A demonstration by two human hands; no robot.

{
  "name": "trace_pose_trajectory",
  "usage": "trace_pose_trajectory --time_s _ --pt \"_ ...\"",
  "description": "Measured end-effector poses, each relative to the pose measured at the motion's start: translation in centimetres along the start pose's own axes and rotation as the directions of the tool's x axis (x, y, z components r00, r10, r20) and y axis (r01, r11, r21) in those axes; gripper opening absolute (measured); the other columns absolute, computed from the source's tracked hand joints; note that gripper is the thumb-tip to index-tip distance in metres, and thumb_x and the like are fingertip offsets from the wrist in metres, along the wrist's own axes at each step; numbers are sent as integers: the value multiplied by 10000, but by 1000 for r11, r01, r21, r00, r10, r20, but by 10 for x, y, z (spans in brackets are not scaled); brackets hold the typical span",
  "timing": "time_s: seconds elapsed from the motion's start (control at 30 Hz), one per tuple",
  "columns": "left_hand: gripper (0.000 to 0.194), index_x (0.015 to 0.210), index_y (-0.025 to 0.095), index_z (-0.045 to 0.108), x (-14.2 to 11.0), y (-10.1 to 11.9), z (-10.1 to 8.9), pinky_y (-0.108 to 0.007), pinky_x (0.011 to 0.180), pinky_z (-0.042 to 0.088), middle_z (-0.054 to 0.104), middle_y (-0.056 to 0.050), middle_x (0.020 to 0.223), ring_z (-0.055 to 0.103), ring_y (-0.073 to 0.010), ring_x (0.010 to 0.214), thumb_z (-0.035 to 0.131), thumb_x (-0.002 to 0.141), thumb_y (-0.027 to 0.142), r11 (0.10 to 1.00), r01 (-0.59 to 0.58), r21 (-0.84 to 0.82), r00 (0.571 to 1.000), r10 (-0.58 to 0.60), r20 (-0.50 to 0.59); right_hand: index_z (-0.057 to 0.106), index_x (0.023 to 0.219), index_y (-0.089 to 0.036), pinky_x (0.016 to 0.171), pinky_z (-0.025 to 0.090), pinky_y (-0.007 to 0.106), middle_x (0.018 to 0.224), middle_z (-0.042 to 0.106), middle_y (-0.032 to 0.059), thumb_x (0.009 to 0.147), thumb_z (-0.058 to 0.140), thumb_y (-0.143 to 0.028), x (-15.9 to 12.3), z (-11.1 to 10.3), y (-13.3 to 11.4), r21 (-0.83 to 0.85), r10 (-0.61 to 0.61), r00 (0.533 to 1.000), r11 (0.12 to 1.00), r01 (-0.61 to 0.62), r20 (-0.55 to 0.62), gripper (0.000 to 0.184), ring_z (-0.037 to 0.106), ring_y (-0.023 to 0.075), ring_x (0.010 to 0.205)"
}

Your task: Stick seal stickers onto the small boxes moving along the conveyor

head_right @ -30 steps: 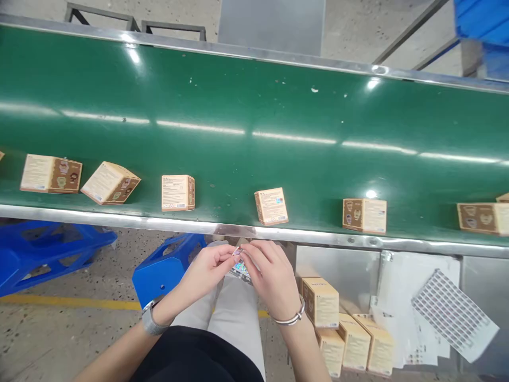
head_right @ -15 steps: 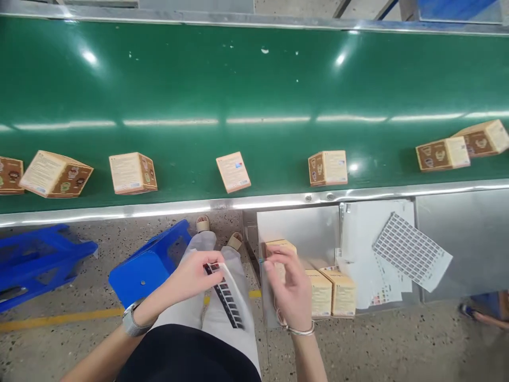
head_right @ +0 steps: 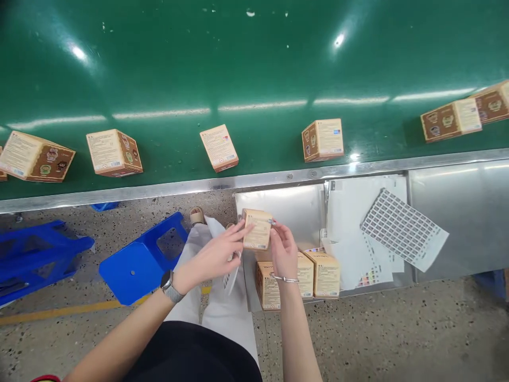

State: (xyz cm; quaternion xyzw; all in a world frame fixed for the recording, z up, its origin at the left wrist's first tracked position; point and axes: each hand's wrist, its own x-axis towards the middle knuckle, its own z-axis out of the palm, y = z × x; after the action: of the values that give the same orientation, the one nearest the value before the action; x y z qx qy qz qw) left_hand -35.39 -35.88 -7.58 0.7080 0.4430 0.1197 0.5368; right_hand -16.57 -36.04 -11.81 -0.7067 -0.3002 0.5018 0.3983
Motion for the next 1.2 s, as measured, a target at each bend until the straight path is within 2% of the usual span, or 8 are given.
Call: trace_pose_trajectory --time_s 0.13,0.23,0.37,0.47,0.77,0.93,1.07,1.2 --pt "253 809 173 635 2 -3 -14 -457 1230 269 319 -44 1583 210 -271 1494 447 780 7 1000 5 17 1000 -4 -27 606 887 -196 926 536 452 1224 684 147 756 675 -559 6 23 -3 37 -32 998 999 33 -45 392 657 262 1113" --pt "228 721 182 577 0 -2 -12 -469 1198 335 272 -59 1597 199 -290 1494 439 771 8 999 33 6 999 -32 -41 611 835 -185 892 544 450 1186 701 149 766 685 -519 2 32 -5 20 -53 995 998 55 -86 348 665 267 1079" --pt "247 626 212 454 -3 0 -4 -447 1064 490 213 -32 1614 202 -295 1492 434 762 7 997 75 -30 996 -76 -54 600 791 -185 860 546 439 1159 709 151 770 677 -508 -5 38 -8 -21 -97 988 995 95 -120 333 674 264 1036" --pt "256 608 212 433 -5 0 -3 -425 940 559 205 -25 1617 215 -304 1489 441 759 6 995 87 -47 995 -89 -50 592 773 -189 874 536 436 1161 705 153 767 671 -514 -6 40 -9 -57 -134 984 990 128 -116 335 669 265 1048" --pt "294 568 223 390 -7 3 -6 -425 971 535 246 -19 1609 244 -292 1485 454 750 2 992 81 -96 994 -87 -62 577 809 -194 910 522 444 1167 679 160 813 635 -514 -7 42 -4 -160 -232 965 964 212 -121 325 667 252 1038" --pt "305 546 227 378 -9 2 -5 -436 1012 510 257 -21 1603 247 -291 1483 459 749 13 990 77 -114 994 -86 -70 541 884 -203 927 529 453 1245 597 172 823 635 -514 -8 50 8 -203 -285 937 948 245 -203 331 628 258 1118" --pt "329 532 233 324 -8 0 -4 -413 1020 504 252 -15 1602 257 -278 1480 465 729 10 991 73 -112 995 -81 -62 474 1012 -237 840 582 454 1270 579 156 816 645 -529 3 42 15 -201 -259 945 955 219 -200 391 677 248 1027" --pt "292 545 224 376 -6 -1 -7 -421 1053 464 352 -36 1567 301 -285 1466 486 731 28 986 66 -154 994 -79 -81 505 1115 -243 812 592 492 1174 654 135 880 513 -550 19 14 -5 -205 -243 970 950 234 -20 387 700 267 985"
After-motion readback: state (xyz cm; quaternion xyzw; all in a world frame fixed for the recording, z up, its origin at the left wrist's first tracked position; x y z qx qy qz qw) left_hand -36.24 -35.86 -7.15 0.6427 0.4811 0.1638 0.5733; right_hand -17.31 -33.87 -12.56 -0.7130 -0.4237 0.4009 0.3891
